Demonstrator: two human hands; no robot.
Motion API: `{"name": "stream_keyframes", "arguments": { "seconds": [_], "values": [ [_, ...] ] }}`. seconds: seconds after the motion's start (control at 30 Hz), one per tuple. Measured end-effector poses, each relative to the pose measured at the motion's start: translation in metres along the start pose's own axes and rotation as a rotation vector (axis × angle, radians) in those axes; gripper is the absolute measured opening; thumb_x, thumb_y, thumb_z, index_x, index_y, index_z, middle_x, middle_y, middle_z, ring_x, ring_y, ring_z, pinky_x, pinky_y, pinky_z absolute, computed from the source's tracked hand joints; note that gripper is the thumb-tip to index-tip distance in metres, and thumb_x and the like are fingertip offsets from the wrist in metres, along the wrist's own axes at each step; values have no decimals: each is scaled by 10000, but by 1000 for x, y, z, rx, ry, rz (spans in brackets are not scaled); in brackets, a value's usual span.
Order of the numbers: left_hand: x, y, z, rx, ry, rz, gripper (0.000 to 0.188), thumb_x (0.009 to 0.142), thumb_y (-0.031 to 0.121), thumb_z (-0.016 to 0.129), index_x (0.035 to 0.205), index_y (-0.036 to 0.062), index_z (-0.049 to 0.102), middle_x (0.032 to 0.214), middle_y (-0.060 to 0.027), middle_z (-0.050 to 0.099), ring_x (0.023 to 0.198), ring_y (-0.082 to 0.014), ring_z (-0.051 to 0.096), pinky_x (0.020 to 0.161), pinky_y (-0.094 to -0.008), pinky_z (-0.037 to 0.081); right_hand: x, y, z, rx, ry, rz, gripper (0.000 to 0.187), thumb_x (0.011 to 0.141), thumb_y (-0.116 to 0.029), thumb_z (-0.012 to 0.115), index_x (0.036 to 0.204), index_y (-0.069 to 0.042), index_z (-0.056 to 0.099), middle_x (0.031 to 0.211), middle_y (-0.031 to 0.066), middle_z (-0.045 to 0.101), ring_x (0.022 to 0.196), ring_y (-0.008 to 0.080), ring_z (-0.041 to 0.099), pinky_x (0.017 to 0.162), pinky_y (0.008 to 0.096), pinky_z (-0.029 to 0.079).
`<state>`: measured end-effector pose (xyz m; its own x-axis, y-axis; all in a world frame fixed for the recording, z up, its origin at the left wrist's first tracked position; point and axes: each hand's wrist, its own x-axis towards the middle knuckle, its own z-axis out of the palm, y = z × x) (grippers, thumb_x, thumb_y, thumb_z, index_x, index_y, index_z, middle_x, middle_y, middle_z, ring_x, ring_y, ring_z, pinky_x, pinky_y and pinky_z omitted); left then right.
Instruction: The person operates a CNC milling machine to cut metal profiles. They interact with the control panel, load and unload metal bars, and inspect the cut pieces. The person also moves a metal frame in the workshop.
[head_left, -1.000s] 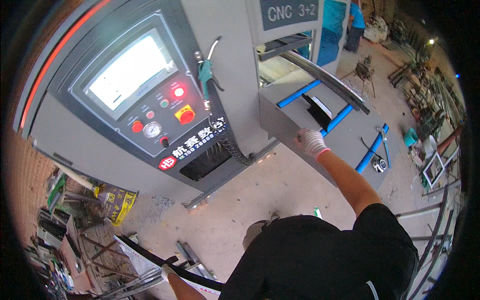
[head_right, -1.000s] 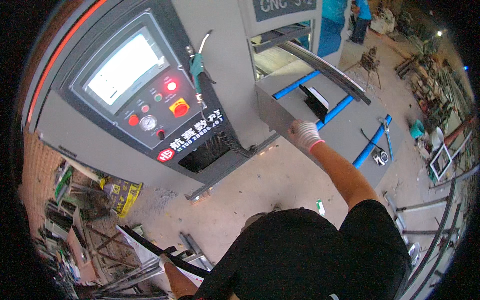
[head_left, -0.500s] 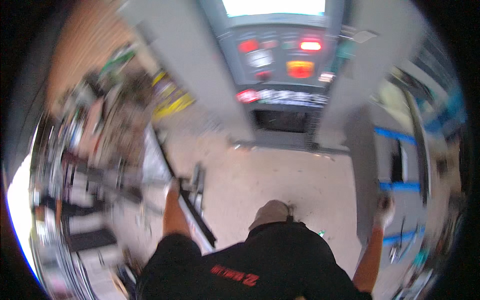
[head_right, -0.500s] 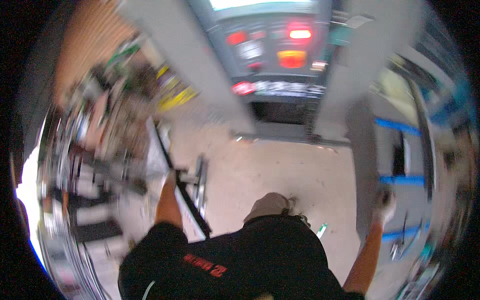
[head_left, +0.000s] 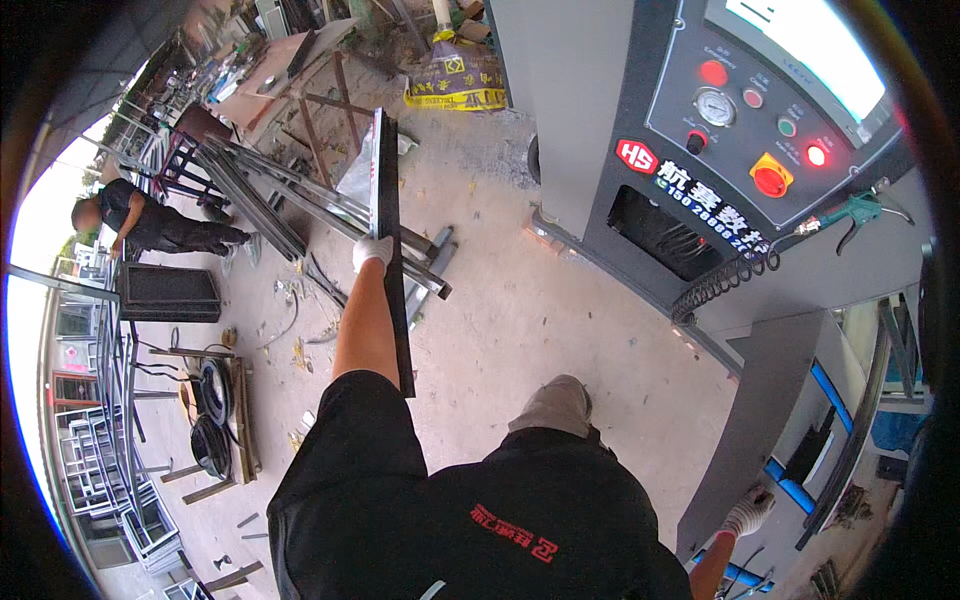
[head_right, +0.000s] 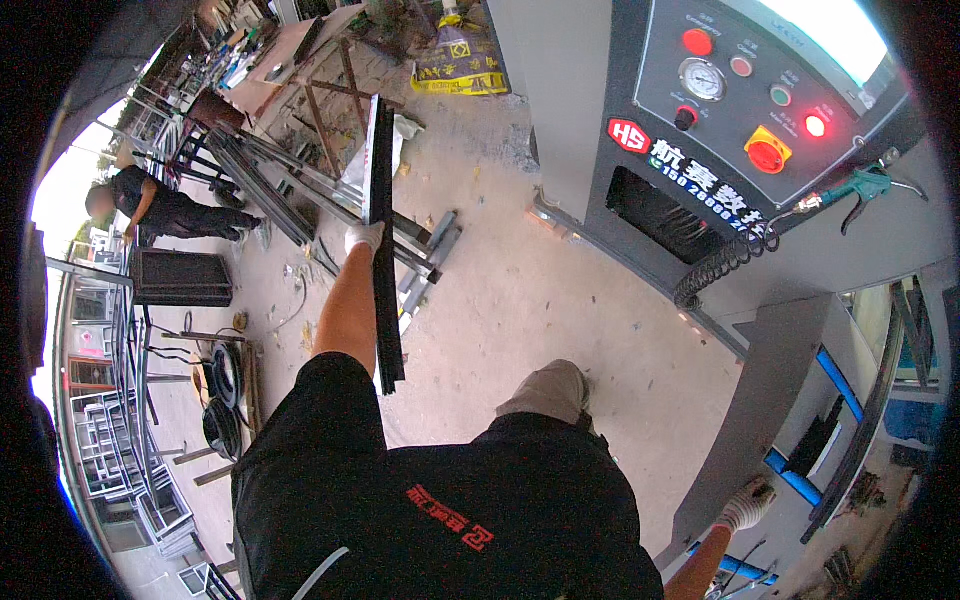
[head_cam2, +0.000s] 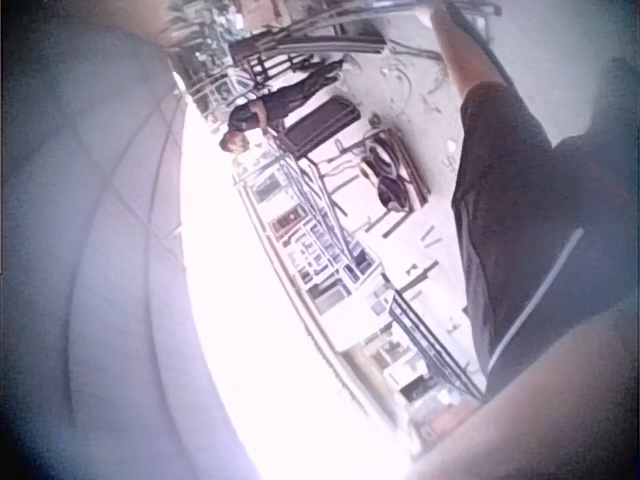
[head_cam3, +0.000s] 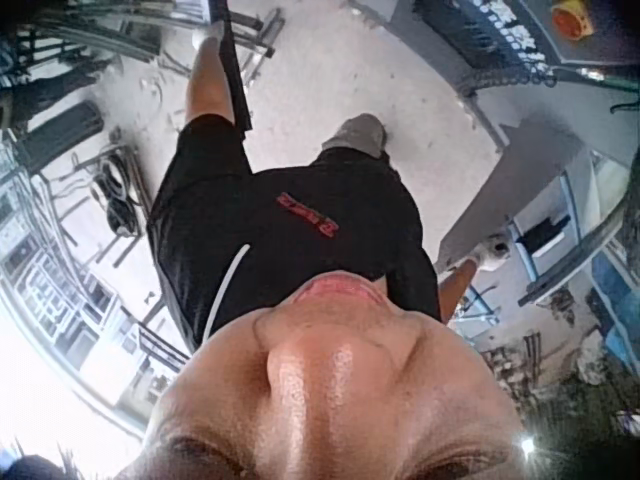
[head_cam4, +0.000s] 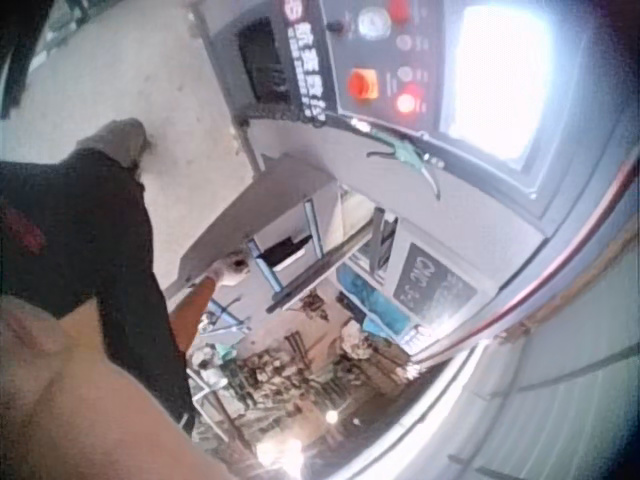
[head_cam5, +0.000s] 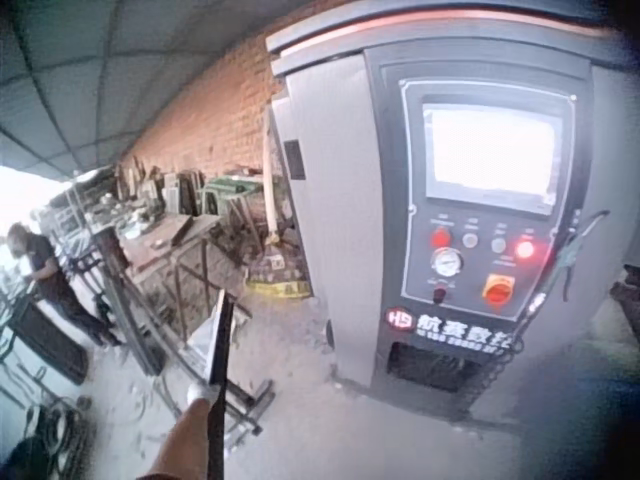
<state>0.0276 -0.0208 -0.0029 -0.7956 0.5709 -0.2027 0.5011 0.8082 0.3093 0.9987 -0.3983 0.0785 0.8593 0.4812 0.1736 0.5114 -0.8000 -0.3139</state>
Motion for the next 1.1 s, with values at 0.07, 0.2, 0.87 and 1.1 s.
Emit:
{"name": "stream_keyframes", "arguments": {
  "seconds": [0.07,0.2,0.87,1.1],
  "values": [
    [14,1,-1,-33,-8,28,706,783,550,798,1339,122,719,1328,-156,733,1236,-346,696,1054,-425,554,3,6,4,22,17,-22,316,1077,-315,621,1127,-9,677,1129,210,682,974,373,671,852,458,534],
    [40,13,-9,-41,-72,-20,761,816,610,779,1384,111,694,1399,-163,693,1312,-337,653,1108,-429,515,10,15,10,68,-2,-28,305,1079,-311,615,1135,-15,666,1161,204,703,993,360,682,876,456,533],
    [-80,16,-43,75,135,207,780,873,536,768,1449,50,564,1360,-272,660,1293,-453,626,1093,-524,510,14,36,22,99,15,-131,293,1081,-258,611,1192,6,674,1182,195,727,1065,349,697,928,447,548],
    [-127,103,-49,168,394,628,846,896,375,752,1574,-2,415,1439,-279,538,1295,-477,530,1112,-547,450,-1,18,17,-78,37,-62,309,968,-212,692,1168,23,683,1149,235,688,1073,436,663,951,483,536]
  ]
}}
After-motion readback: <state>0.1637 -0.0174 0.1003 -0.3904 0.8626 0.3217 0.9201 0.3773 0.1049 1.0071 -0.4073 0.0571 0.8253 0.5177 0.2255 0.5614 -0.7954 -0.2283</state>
